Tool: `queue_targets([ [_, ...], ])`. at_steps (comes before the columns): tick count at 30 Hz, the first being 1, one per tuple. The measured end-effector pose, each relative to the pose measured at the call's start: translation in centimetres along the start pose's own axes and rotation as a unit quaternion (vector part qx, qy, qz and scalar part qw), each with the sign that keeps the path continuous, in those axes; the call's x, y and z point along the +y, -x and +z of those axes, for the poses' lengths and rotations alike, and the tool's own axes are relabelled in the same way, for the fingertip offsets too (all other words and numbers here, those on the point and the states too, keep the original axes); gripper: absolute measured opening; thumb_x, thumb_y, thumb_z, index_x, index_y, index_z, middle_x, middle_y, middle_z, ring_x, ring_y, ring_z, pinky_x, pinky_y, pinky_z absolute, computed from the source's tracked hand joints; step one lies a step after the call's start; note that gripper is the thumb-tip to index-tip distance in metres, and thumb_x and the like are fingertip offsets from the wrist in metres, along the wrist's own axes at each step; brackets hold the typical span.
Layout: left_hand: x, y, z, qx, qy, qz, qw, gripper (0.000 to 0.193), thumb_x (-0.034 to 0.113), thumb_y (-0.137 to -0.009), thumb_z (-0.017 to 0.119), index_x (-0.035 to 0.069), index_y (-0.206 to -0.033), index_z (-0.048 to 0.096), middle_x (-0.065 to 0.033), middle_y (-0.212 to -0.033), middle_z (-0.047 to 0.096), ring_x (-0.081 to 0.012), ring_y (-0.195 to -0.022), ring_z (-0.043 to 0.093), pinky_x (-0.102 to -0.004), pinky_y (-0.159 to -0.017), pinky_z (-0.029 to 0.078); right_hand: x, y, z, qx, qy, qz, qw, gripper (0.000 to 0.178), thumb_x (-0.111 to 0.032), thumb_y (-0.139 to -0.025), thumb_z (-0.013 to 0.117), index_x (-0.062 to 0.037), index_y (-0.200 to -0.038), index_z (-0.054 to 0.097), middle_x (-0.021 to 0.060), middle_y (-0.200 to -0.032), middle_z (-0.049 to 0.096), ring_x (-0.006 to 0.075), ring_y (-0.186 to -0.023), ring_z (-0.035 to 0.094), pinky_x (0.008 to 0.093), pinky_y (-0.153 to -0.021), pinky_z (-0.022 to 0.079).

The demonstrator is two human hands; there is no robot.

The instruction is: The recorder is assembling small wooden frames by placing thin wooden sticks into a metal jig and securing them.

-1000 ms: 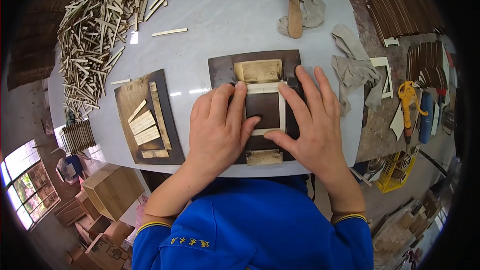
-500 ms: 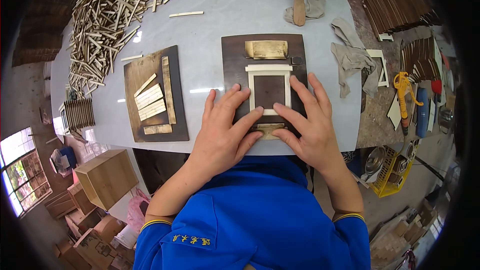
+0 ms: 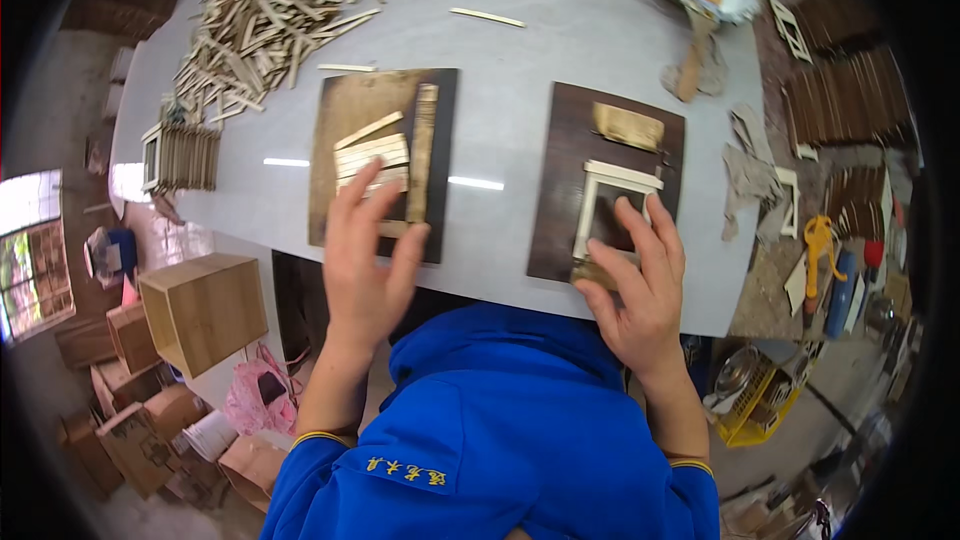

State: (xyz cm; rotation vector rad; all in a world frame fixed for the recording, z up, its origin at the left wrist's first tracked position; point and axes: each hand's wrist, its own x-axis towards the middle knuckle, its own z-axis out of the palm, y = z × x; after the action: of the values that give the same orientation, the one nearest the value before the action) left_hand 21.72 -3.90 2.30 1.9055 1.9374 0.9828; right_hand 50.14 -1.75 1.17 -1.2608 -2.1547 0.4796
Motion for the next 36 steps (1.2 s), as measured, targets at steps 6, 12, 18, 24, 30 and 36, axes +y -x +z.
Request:
queue_targets([
  [6, -4.0, 0.7, -4.0, 0.074, -0.161, -0.055, 0.983, 0.041, 0.009, -0.089, 0.075, 0.000, -0.127, 0.064, -0.0166, -0.129, 0.065, -0.0298, -0.112, 0.067, -0.0367, -0.094, 0.054, -4.1, -3.6, 4.6, -0.109, -0.152, -0.092, 0.978, 0.038, -0.013, -0.084, 0.080, -0.0066, -0.119, 0.070, 0.0159, -0.150, 0.057, 0.0407, -0.146, 0.045, 0.0484, -0.118, 0.039],
  [12, -4.5, -0.3, -4.1, 0.015, -0.046, -0.203, 0.978, 0.026, 0.008, -0.091, 0.074, -0.002, -0.114, 0.068, -0.0121, -0.102, 0.066, -0.0226, -0.083, 0.063, -0.0327, -0.076, 0.053, -7.4, -6.4, 8.7, -0.171, -0.154, -0.108, 0.967, 0.047, -0.011, -0.083, 0.080, -0.0052, -0.128, 0.066, 0.0180, -0.156, 0.050, 0.0406, -0.150, 0.038, 0.0488, -0.118, 0.038],
  [18, -5.6, -0.9, -3.8, 0.002, 0.067, -0.215, 0.974, 0.018, 0.008, -0.093, 0.072, -0.004, -0.107, 0.069, -0.0097, -0.092, 0.062, -0.0187, -0.070, 0.057, -0.0301, -0.066, 0.051, -8.1, -6.9, 10.1, -0.187, -0.130, -0.102, 0.968, 0.051, -0.012, -0.083, 0.080, -0.0039, -0.131, 0.064, 0.0213, -0.157, 0.046, 0.0411, -0.151, 0.036, 0.0502, -0.118, 0.037],
  [24, -6.8, -1.0, -3.2, -0.003, 0.058, -0.141, 0.988, 0.017, 0.005, -0.098, 0.064, -0.003, -0.112, 0.070, -0.0090, -0.092, 0.063, -0.0155, -0.067, 0.056, -0.0271, -0.061, 0.048, -8.2, -6.7, 10.2, -0.183, -0.167, -0.086, 0.965, 0.049, -0.009, -0.083, 0.078, -0.0033, -0.130, 0.065, 0.0231, -0.158, 0.046, 0.0411, -0.149, 0.038, 0.0502, -0.118, 0.036],
  [30, -6.4, 0.4, -2.9, 0.047, 0.670, -0.319, 0.669, 0.023, 0.003, -0.103, 0.057, -0.001, -0.122, 0.069, -0.0082, -0.089, 0.065, -0.0109, -0.067, 0.055, -0.0216, -0.059, 0.044, -7.8, -6.2, 9.5, -0.147, -0.323, -0.040, 0.934, 0.045, -0.004, -0.085, 0.074, -0.0041, -0.129, 0.066, 0.0210, -0.157, 0.047, 0.0390, -0.148, 0.041, 0.0482, -0.119, 0.036],
  [36, -4.2, 1.6, -2.5, -0.071, 0.718, -0.337, 0.605, 0.025, 0.003, -0.102, 0.061, -0.001, -0.126, 0.067, -0.0062, -0.086, 0.065, -0.0080, -0.068, 0.054, -0.0170, -0.061, 0.042, -6.1, -5.1, 7.4, -0.060, -0.353, -0.035, 0.933, 0.041, 0.001, -0.085, 0.070, -0.0049, -0.126, 0.067, 0.0181, -0.152, 0.052, 0.0377, -0.145, 0.045, 0.0460, -0.118, 0.039],
])
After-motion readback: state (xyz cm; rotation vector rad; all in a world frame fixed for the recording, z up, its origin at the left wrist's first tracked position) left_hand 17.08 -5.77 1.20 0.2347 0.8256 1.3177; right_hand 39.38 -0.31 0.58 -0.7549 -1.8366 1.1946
